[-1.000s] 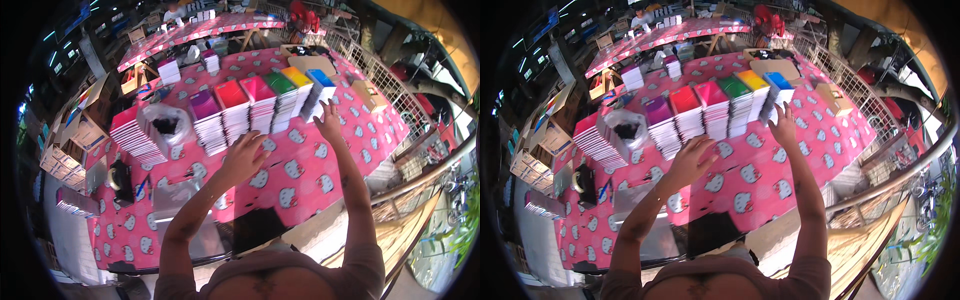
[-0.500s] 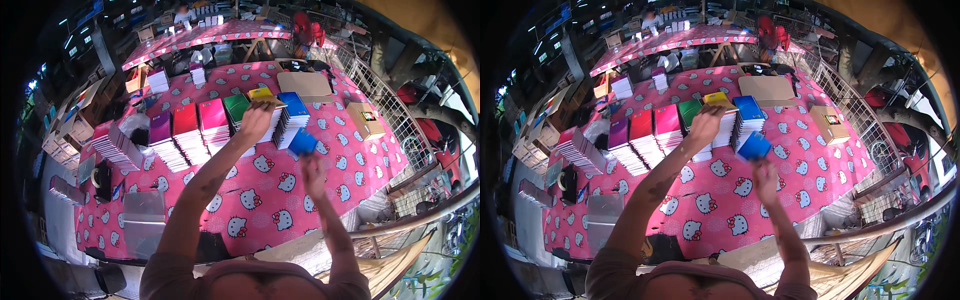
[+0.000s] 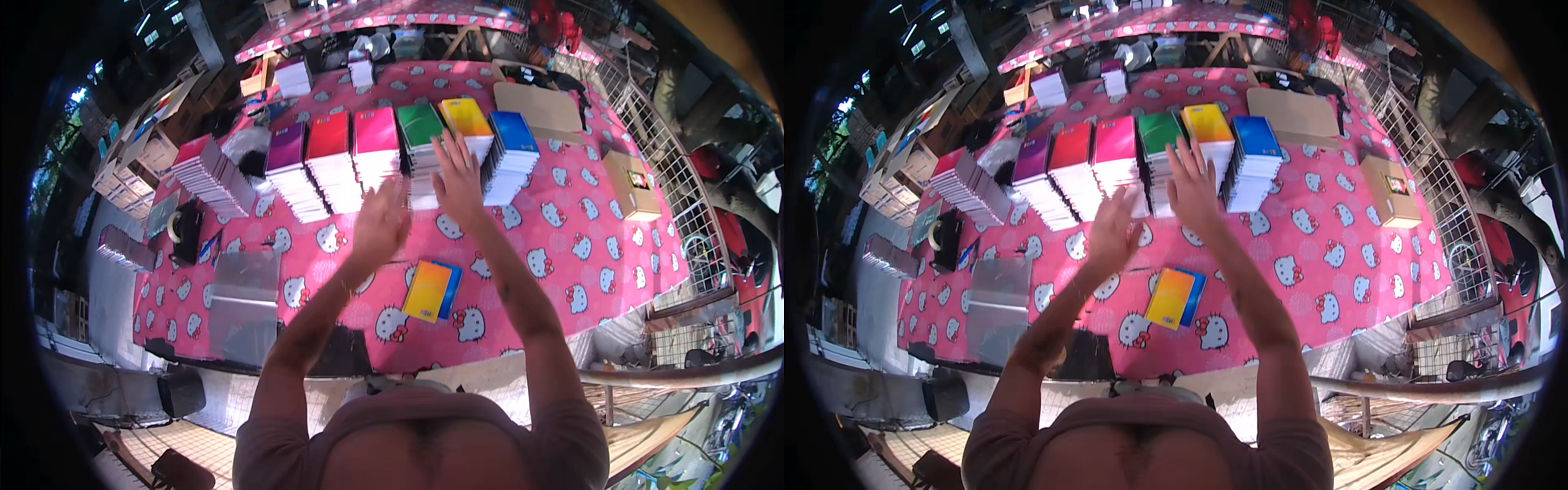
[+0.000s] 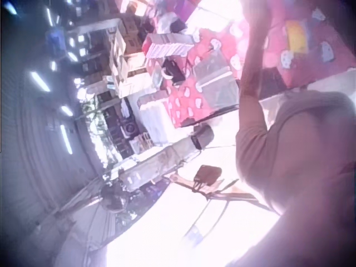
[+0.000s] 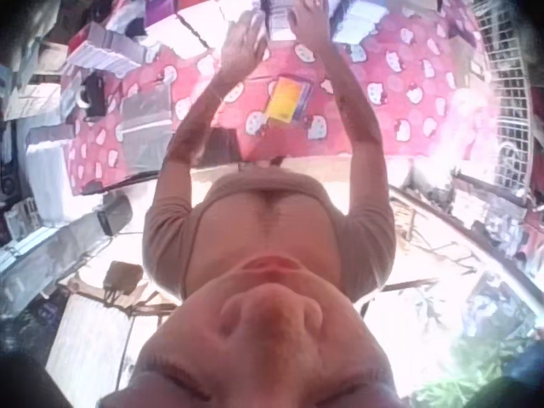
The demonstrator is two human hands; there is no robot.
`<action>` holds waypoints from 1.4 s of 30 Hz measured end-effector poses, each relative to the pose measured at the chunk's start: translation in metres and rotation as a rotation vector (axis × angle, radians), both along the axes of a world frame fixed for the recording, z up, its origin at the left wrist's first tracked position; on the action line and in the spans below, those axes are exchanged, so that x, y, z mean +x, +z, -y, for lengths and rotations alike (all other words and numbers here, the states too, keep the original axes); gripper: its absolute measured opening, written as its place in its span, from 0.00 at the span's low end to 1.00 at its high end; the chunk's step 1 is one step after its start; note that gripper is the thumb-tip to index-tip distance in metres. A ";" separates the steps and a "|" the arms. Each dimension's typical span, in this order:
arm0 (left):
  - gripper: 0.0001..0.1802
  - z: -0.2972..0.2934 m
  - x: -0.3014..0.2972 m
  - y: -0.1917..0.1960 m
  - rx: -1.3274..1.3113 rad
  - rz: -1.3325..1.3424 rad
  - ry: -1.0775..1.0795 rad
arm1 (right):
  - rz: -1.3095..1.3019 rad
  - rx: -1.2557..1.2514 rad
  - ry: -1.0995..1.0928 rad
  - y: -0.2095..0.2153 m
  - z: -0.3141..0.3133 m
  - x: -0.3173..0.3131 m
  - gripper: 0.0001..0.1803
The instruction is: The person picks up notebooks one at a time, places them inside a silver plastic sleeve, and seals the sleeve with tape.
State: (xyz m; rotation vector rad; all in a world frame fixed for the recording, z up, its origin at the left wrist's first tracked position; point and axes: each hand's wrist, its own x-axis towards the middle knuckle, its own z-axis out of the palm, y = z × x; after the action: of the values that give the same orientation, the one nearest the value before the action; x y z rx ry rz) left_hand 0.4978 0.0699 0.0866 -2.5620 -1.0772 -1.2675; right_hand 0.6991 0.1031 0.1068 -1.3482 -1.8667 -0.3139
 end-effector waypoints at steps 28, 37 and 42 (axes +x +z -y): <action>0.11 0.056 -0.047 0.066 -0.525 0.025 -0.087 | -0.070 -0.992 0.442 -0.035 0.124 0.010 0.24; 0.26 0.082 0.050 -0.086 -0.719 -0.191 -0.039 | -0.315 -0.336 -0.283 -0.164 0.174 0.016 0.18; 0.23 0.014 0.000 -0.018 -0.348 0.125 0.069 | -0.470 -0.184 -0.021 -0.071 0.093 -0.006 0.22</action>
State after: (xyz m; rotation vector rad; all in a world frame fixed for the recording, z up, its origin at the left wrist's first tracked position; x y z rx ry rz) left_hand 0.4977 0.0561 0.0689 -2.6817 -1.5203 -1.3422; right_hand 0.6930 0.0105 0.0353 -1.4178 -1.5119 0.1612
